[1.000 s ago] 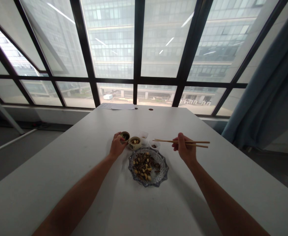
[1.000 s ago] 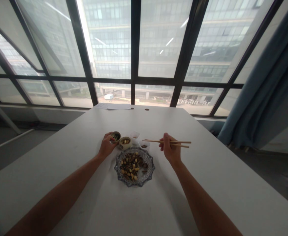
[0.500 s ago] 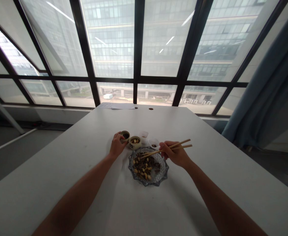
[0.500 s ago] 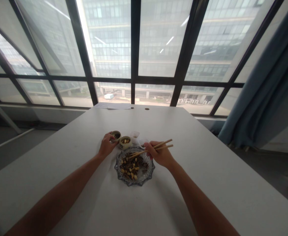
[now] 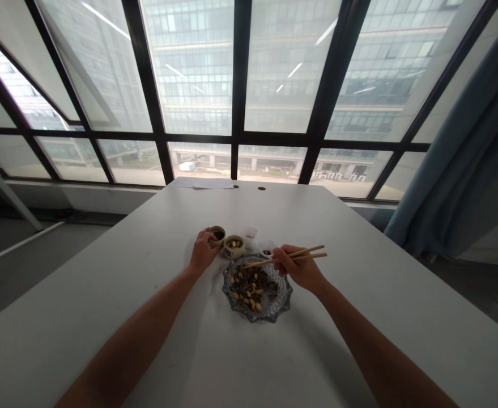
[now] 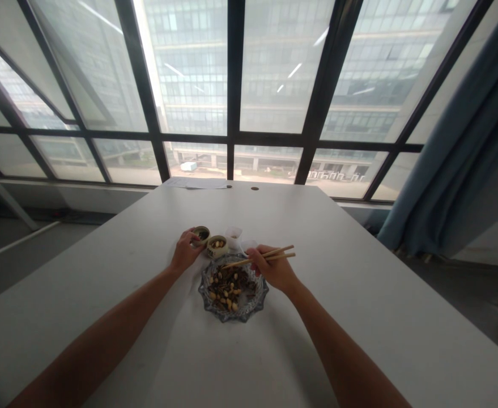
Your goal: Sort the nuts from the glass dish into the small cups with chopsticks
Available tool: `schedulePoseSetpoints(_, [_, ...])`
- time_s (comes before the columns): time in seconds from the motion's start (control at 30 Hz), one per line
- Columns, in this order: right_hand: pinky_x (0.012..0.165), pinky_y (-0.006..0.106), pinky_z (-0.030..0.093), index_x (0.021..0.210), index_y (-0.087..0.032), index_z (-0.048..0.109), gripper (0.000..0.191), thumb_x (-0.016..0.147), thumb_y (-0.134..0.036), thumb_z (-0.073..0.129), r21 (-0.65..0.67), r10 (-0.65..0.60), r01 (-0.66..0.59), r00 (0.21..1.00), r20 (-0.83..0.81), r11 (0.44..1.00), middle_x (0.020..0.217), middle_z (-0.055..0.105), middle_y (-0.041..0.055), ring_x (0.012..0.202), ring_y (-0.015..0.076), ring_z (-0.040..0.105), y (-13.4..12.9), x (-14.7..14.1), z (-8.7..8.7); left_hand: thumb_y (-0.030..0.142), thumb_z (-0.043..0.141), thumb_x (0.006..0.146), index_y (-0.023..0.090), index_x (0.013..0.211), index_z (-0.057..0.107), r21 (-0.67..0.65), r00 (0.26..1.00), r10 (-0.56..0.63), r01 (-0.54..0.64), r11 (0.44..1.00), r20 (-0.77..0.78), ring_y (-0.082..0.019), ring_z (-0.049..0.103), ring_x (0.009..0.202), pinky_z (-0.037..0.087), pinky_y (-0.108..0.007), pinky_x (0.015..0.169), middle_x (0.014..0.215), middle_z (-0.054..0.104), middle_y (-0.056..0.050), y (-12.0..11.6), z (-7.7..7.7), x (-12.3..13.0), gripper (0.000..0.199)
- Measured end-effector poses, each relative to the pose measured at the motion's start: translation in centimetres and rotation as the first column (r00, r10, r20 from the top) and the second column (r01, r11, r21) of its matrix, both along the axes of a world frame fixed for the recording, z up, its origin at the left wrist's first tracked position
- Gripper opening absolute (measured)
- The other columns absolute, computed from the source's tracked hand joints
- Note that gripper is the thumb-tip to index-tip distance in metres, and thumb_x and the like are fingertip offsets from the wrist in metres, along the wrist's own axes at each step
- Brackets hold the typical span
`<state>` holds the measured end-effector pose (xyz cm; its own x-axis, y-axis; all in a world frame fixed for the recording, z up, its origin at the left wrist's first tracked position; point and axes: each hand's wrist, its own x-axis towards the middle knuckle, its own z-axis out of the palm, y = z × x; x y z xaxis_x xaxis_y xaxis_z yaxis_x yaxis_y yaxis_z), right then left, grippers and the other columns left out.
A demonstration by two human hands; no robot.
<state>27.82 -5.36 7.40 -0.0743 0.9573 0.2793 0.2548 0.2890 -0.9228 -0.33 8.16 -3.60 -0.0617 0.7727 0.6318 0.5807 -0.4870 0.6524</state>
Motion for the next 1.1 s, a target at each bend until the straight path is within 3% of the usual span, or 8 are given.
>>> schedulePoseSetpoints(0.2, [0.037, 0.023, 0.044, 0.064, -0.017, 0.069, 0.067, 0.069, -0.083, 0.065, -0.028, -0.061, 0.059, 0.995, -0.082, 0.998, 0.050, 0.064, 0.0031, 0.038, 0.0122, 0.056, 0.2, 0.0, -0.2, 0.022, 0.079, 0.071, 0.022, 0.084, 0.058, 0.000, 1.000, -0.001, 0.001, 1.000, 0.000, -0.030, 0.058, 0.127, 0.048, -0.049, 0.109, 0.126, 0.064, -0.014, 0.2, -0.1, 0.0, 0.024])
schedulePoseSetpoints(0.47, [0.035, 0.023, 0.044, 0.066, -0.017, 0.068, 0.068, 0.067, -0.085, 0.065, -0.082, -0.110, 0.096, 0.977, -0.186, 0.992, 0.048, 0.063, 0.0024, 0.036, 0.0124, 0.056, 1.2, 0.0, -1.7, 0.023, 0.079, 0.071, 0.021, 0.083, 0.058, 0.004, 1.000, -0.001, 0.001, 1.000, -0.007, -0.031, 0.059, 0.126, 0.048, -0.051, 0.109, 0.127, 0.064, -0.014, 0.1, -0.1, 0.0, 0.024])
schedulePoseSetpoints(0.87, [0.033, 0.025, 0.042, 0.065, -0.018, 0.066, 0.069, 0.066, -0.086, 0.065, -0.077, -0.145, 0.130, 0.961, -0.234, 0.988, 0.047, 0.063, 0.0036, 0.034, 0.0142, 0.054, 1.4, -0.1, -2.6, 0.022, 0.080, 0.070, 0.023, 0.083, 0.057, 0.004, 1.000, -0.003, 0.003, 1.000, -0.002, -0.030, 0.059, 0.127, 0.048, -0.051, 0.108, 0.124, 0.067, -0.013, 0.2, 0.0, 0.1, 0.026])
schedulePoseSetpoints(1.1, [0.032, 0.024, 0.038, 0.063, -0.018, 0.064, 0.069, 0.070, -0.086, 0.062, -0.076, -0.208, 0.194, 0.936, -0.285, 0.978, 0.043, 0.060, 0.0024, 0.031, 0.0123, 0.050, 1.7, 0.7, -3.9, 0.029, 0.082, 0.071, 0.022, 0.092, 0.058, -0.022, 0.999, 0.025, -0.024, 0.999, 0.022, -0.027, 0.064, 0.116, 0.053, -0.045, 0.099, 0.119, 0.069, -0.012, -0.2, -0.2, -0.2, 0.033])
